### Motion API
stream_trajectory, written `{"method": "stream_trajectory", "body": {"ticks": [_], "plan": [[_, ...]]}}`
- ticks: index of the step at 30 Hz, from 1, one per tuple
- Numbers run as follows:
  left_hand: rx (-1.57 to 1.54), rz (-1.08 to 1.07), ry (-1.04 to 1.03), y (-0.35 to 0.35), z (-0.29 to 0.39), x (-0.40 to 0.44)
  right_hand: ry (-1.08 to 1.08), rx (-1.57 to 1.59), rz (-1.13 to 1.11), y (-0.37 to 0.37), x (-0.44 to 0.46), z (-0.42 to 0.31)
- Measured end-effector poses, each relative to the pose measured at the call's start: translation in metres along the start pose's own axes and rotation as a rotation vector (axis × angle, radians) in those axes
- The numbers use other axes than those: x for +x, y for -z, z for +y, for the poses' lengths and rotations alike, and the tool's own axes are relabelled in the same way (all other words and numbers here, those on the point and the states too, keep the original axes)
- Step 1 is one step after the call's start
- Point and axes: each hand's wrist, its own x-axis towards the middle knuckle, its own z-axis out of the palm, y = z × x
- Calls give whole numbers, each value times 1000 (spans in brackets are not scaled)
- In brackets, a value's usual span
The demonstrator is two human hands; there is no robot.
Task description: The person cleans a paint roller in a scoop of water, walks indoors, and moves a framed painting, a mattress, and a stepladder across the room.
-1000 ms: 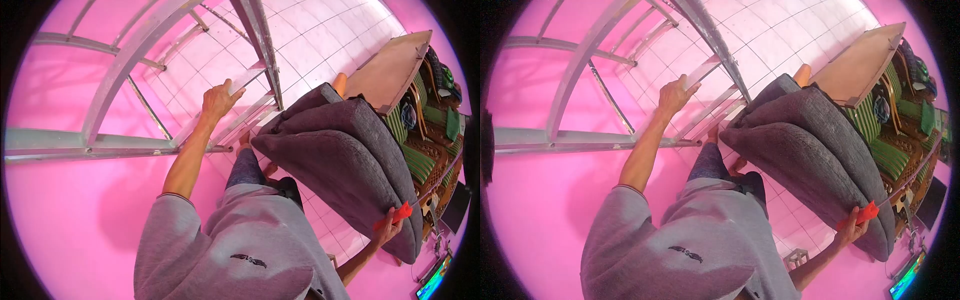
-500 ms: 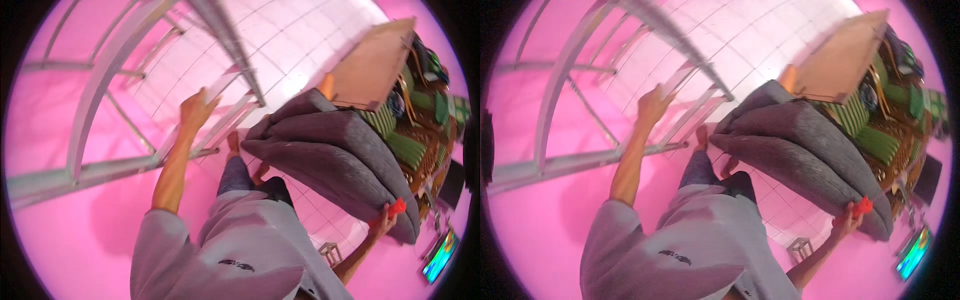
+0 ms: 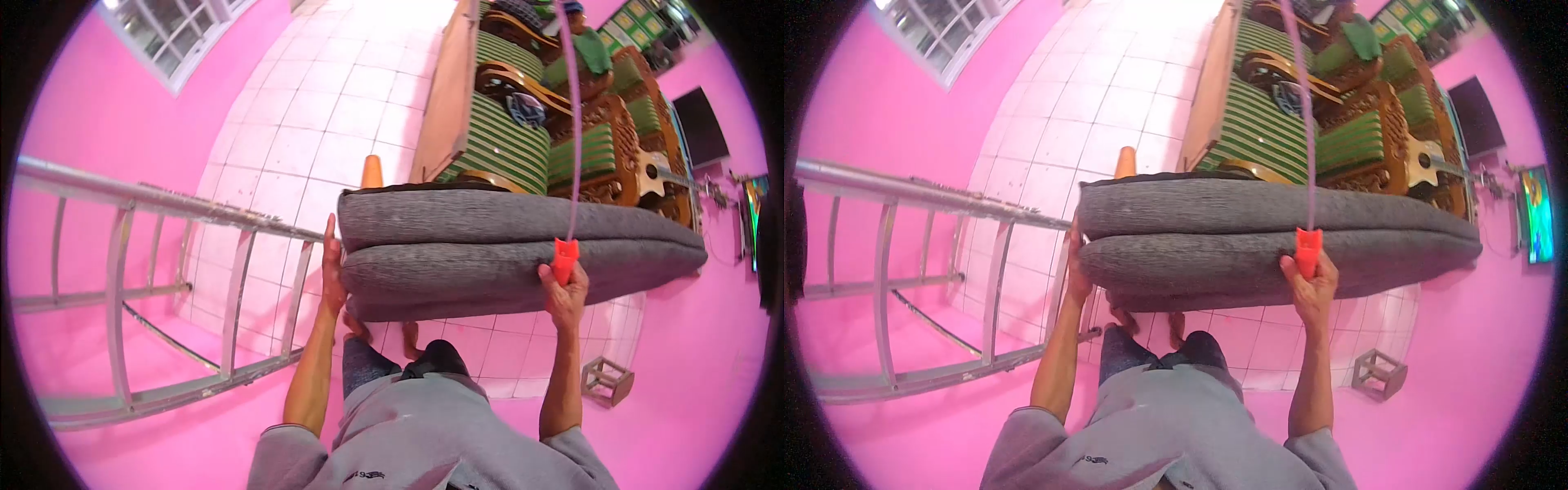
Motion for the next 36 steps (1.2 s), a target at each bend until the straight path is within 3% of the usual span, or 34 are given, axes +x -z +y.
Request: {"method": "stream_trajectory", "body": {"ticks": [3,4,7,9,10,11,14,15,18,20,22,26,27,29,32,36], "plan": [[-126,-174,104,31,-46,17,37,-13,11,-1,3,2],[-123,-245,-71,18,-25,6,29,-17,54,-3,1,3],[-134,-294,-250,8,-26,2,39,-53,50,-1,2,-1],[-119,-178,-192,46,-73,21,68,-18,76,-7,3,-8],[-243,-53,-52,67,-113,28,64,-34,112,-7,2,-9],[187,-206,-378,57,-85,15,32,-35,89,-5,1,-7],[503,-323,-405,34,-46,35,58,-84,89,-6,8,7],[487,-348,-411,34,-56,44,92,-125,74,-7,10,10],[-183,-330,-190,55,-94,100,183,-117,119,-14,33,1],[364,-360,-460,60,-90,136,165,-96,135,-17,51,6],[253,-411,-383,51,-88,174,154,-50,128,-21,70,5],[-440,-511,282,66,-105,262,134,-62,131,-24,107,11],[-446,-744,174,69,-103,264,123,-67,145,-26,108,17],[-339,-819,-1,62,-87,258,84,73,101,-24,116,24],[125,-540,-413,44,-67,242,96,103,87,-19,117,27],[848,-166,-1124,15,-40,220,-23,114,84,-23,116,24]]}}
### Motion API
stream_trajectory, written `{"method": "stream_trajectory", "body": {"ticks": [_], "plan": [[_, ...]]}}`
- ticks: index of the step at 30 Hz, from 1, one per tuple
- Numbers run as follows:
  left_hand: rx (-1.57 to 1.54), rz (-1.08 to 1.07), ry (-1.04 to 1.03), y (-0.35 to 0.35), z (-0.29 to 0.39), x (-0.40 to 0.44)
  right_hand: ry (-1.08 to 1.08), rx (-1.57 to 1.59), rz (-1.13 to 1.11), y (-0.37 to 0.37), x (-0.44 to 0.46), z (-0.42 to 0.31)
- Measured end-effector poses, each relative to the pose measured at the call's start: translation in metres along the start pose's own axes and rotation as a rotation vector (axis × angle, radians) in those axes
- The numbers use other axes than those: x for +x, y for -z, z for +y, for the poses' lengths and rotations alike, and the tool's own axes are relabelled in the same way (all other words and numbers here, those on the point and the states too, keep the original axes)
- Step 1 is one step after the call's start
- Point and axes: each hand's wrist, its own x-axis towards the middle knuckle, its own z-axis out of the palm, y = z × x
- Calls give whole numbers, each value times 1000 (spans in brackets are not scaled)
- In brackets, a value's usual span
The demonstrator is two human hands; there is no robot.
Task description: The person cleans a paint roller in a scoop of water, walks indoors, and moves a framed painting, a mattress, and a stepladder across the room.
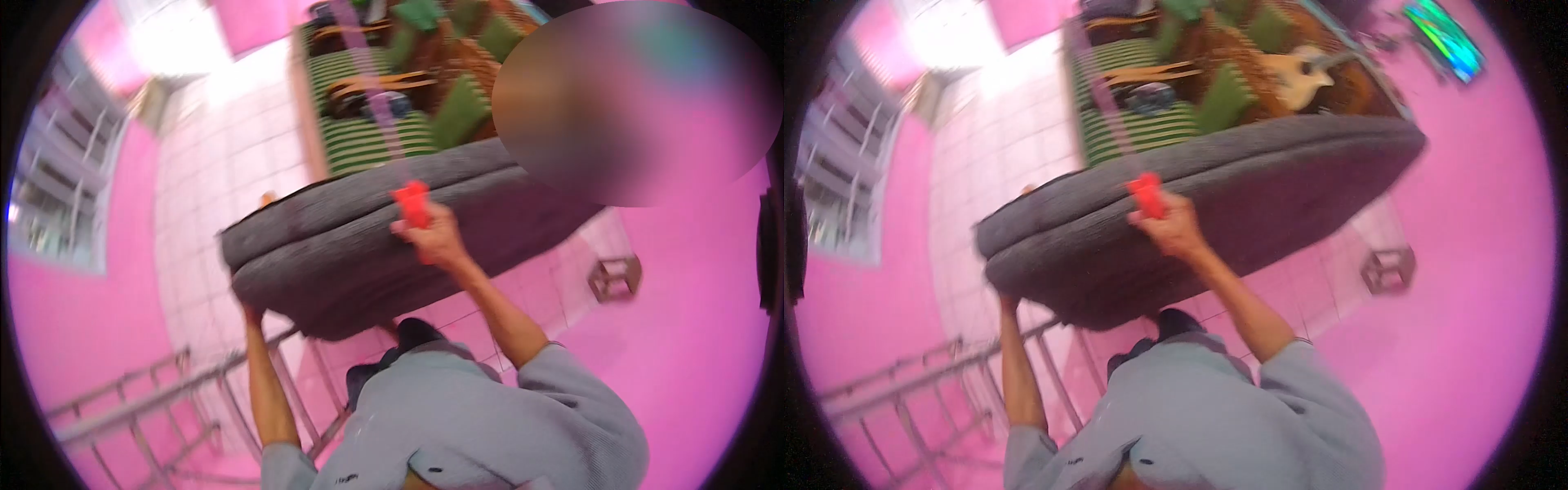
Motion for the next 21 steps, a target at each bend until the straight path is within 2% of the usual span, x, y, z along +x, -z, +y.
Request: {"method": "stream_trajectory", "body": {"ticks": [1,2,3,4,6,8,10,12,13,15,17,19,21], "plan": [[92,41,-51,2,1,2,-69,-33,-6,-2,-2,-2],[70,75,26,0,1,0,-42,38,-19,-2,-1,14],[-155,203,430,-4,-21,-21,-75,116,-33,-3,-3,-2],[-397,364,815,-2,-40,-49,-64,37,-49,0,-4,-1],[-235,394,885,15,7,-58,-106,120,-45,-5,-10,-11],[-375,584,1326,30,59,-67,-154,75,-44,-5,-12,-29],[-321,637,1569,50,89,-114,-126,71,-79,-4,-14,-32],[-254,875,1748,83,119,-161,-102,63,-156,-1,-15,-31],[-331,1063,1815,115,101,-243,-87,56,-150,0,-15,-29],[9,1606,1746,166,149,-253,-83,56,-172,5,-18,-28],[501,1463,1790,225,173,-311,-25,-10,-237,4,-18,-33],[943,1825,1799,259,233,-230,2,10,-271,-8,-20,-41],[1235,1685,1747,308,249,-265,38,24,-285,-19,-28,-45]]}}
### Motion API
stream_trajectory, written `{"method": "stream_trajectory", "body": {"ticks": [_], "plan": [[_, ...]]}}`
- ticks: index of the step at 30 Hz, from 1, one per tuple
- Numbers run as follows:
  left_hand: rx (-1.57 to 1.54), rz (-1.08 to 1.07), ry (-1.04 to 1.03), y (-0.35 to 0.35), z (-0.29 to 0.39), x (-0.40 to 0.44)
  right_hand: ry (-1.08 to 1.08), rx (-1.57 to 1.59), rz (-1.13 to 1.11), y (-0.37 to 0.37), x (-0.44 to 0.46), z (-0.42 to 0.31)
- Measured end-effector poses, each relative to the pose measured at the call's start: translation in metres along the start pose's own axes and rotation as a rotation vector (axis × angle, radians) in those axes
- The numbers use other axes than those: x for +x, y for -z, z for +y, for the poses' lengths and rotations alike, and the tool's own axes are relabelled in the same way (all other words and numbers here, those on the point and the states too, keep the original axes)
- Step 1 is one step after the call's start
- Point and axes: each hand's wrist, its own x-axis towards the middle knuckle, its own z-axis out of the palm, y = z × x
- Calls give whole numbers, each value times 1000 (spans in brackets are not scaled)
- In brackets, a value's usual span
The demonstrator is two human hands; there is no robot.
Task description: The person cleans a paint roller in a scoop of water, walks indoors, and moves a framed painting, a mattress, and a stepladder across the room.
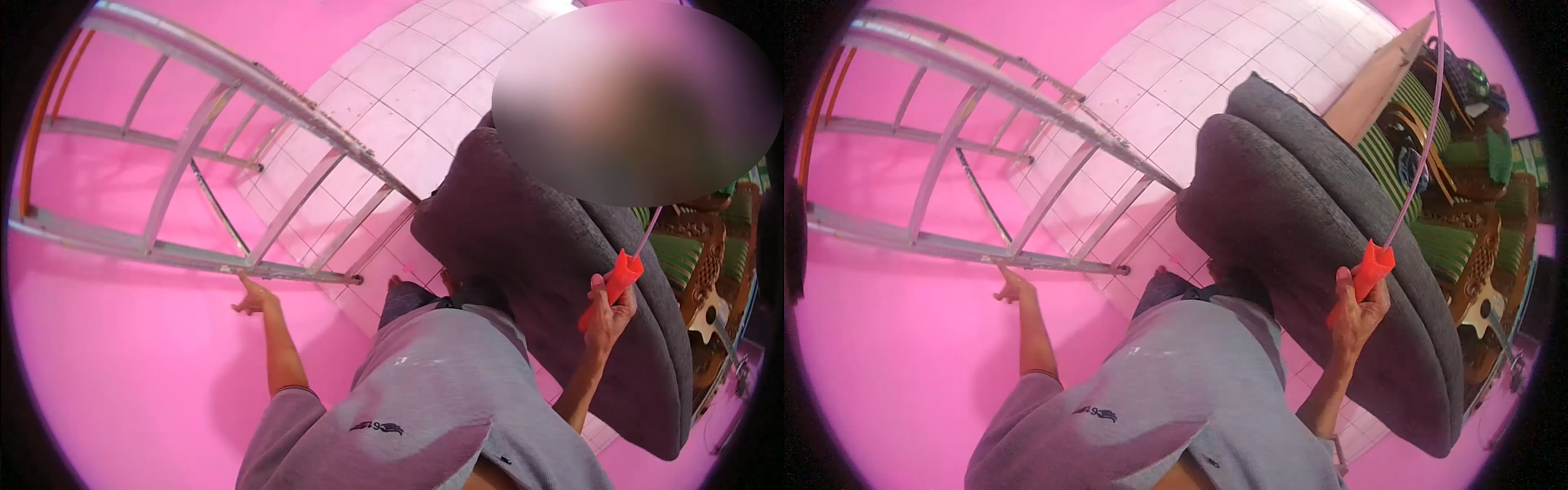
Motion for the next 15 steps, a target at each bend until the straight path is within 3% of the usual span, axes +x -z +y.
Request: {"method": "stream_trajectory", "body": {"ticks": [5,7,8,10,11,13,15], "plan": [[-33,-60,-205,28,19,25,39,12,-124,-24,-8,-15],[22,-157,-513,10,-7,34,34,39,-132,-43,-19,-30],[15,-144,-499,13,4,24,15,66,-125,-53,-26,-37],[-50,-260,35,21,37,1,12,103,-132,-66,-40,-44],[-57,-252,49,8,30,17,-5,135,-125,-72,-46,-47],[-556,-679,-495,-24,6,57,19,129,-124,-76,-54,-47],[-489,-808,-485,-36,12,81,26,97,-117,-81,-67,-48]]}}
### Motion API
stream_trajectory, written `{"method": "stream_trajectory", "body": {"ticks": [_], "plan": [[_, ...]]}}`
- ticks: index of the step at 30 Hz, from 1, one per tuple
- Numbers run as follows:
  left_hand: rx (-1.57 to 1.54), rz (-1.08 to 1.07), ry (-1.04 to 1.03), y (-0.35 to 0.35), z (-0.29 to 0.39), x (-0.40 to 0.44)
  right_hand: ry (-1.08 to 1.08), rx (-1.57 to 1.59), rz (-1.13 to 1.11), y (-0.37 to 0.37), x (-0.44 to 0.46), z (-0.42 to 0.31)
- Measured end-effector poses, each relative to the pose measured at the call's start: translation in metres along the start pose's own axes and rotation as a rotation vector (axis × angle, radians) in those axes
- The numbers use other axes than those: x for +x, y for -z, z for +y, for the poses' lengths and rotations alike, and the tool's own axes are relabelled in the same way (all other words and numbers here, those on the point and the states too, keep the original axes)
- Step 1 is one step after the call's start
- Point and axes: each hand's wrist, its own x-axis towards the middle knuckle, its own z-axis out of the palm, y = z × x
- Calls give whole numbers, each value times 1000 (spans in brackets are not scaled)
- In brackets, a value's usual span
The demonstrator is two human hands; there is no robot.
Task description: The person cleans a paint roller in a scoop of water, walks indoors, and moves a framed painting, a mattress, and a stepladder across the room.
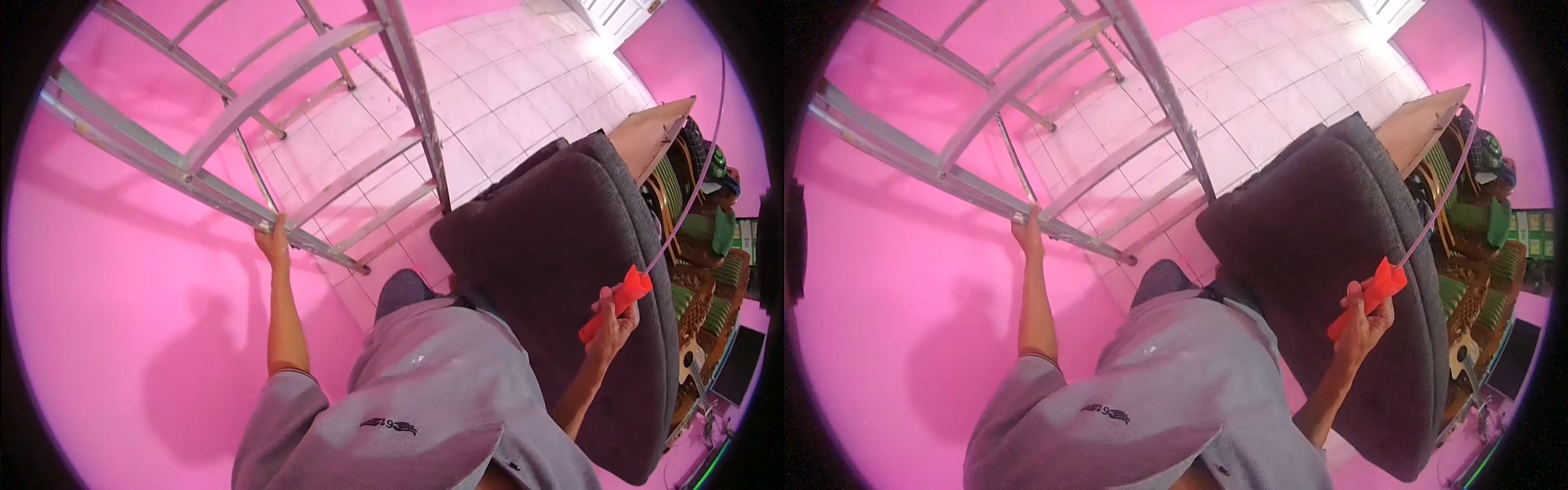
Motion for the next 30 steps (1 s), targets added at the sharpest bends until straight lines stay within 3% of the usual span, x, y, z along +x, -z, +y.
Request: {"method": "stream_trajectory", "body": {"ticks": [1,4,5,7,10,11,12,13,15,18,20,22,24,28,30], "plan": [[14,-128,50,4,-3,3,-7,8,5,-4,-5,-1],[42,-219,119,5,18,0,-55,-38,-8,-14,-26,-8],[88,-267,6,20,-34,12,-64,-51,-15,-22,-25,-12],[382,-233,-46,25,-34,10,-33,0,-20,-31,-30,-6],[147,-131,-197,28,5,-9,-79,85,-77,-60,-27,-7],[-20,-62,-192,27,2,-7,-147,152,-91,-75,-25,-18],[-376,-112,52,30,59,-26,-139,202,-131,-79,-22,-18],[-415,-98,-70,33,59,-23,-149,233,-177,-94,-20,-12],[-468,-53,-249,38,76,-9,-110,346,-239,-131,-9,-5],[-388,-5,-354,48,102,18,-115,482,-325,-205,21,19],[-428,-183,-196,53,101,36,-85,508,-336,-246,43,29],[-386,-201,-219,50,109,42,-75,657,-439,-274,54,12],[-441,-162,-173,38,140,27,-55,710,-430,-312,71,24],[-407,-68,-238,18,131,29,-61,823,-367,-342,85,20],[-390,-25,-269,13,125,34,-189,705,-576,-351,104,36]]}}
